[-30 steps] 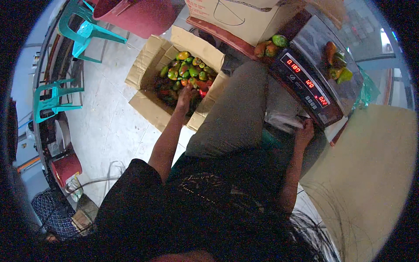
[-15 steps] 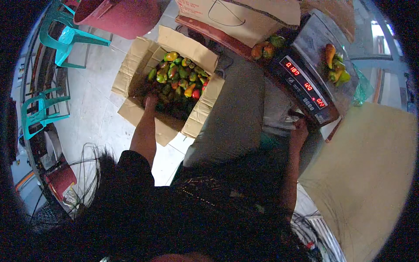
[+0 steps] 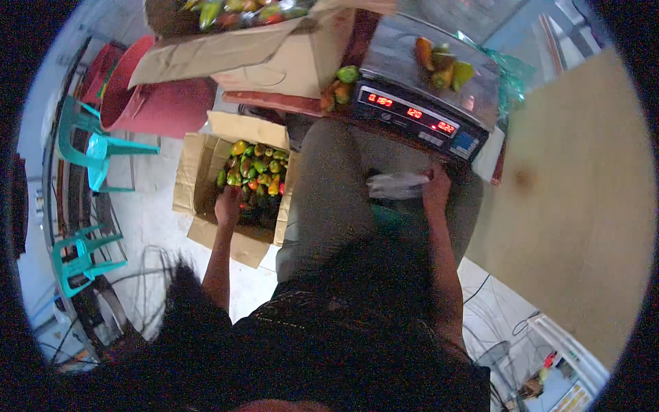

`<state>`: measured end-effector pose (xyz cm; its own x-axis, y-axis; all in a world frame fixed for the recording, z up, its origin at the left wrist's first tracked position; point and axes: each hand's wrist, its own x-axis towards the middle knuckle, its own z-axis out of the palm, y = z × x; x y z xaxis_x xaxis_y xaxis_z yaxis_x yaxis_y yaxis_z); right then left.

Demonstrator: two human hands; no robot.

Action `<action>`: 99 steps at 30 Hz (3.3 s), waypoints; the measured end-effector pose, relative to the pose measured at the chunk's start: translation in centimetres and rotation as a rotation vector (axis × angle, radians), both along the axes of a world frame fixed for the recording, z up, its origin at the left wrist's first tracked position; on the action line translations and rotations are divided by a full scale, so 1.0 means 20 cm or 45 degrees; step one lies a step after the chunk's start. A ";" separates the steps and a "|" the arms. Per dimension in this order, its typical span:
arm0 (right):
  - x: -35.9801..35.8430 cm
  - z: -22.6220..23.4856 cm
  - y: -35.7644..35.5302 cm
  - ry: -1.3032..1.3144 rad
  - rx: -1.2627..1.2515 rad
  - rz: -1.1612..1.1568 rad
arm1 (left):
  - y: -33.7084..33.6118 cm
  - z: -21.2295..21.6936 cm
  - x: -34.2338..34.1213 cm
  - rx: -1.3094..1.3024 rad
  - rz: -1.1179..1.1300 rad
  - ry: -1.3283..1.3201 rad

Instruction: The person weighs several peppers on a scale and then places them into a plastic bag.

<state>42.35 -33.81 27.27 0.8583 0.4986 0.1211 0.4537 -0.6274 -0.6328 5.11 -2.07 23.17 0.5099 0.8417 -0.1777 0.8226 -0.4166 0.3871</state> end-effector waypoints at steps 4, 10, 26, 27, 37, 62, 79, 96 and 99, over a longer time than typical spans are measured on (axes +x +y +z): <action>0.01 -0.05 0.01 -0.045 0.114 -0.030 | -0.12 0.38 0.25 -0.456 0.052 -0.339; 0.00 -0.01 0.02 0.102 0.310 -0.142 | -0.29 0.65 0.83 -0.107 -0.600 -0.735; 0.04 -0.13 0.05 0.277 0.615 -0.153 | -0.47 0.52 2.04 0.432 -0.079 -0.913; 0.03 -0.12 0.06 0.346 0.651 -0.122 | -0.47 0.51 2.05 0.436 -0.088 -0.910; 0.05 -0.22 0.09 0.375 0.707 -0.205 | -0.49 0.54 2.09 0.580 -0.159 -0.781; 0.03 -0.16 0.09 0.214 0.453 -0.200 | -0.18 0.30 0.71 -0.034 -0.024 -0.799; 0.00 -0.08 0.04 0.177 0.367 -0.156 | -0.29 0.11 0.62 0.229 0.061 -0.534; -0.04 0.11 -0.01 0.256 0.100 0.029 | -0.80 0.44 1.20 -0.025 -0.789 -0.944; -0.02 0.11 -0.04 0.348 -0.013 0.271 | -0.81 0.47 1.21 -0.118 -0.545 -0.882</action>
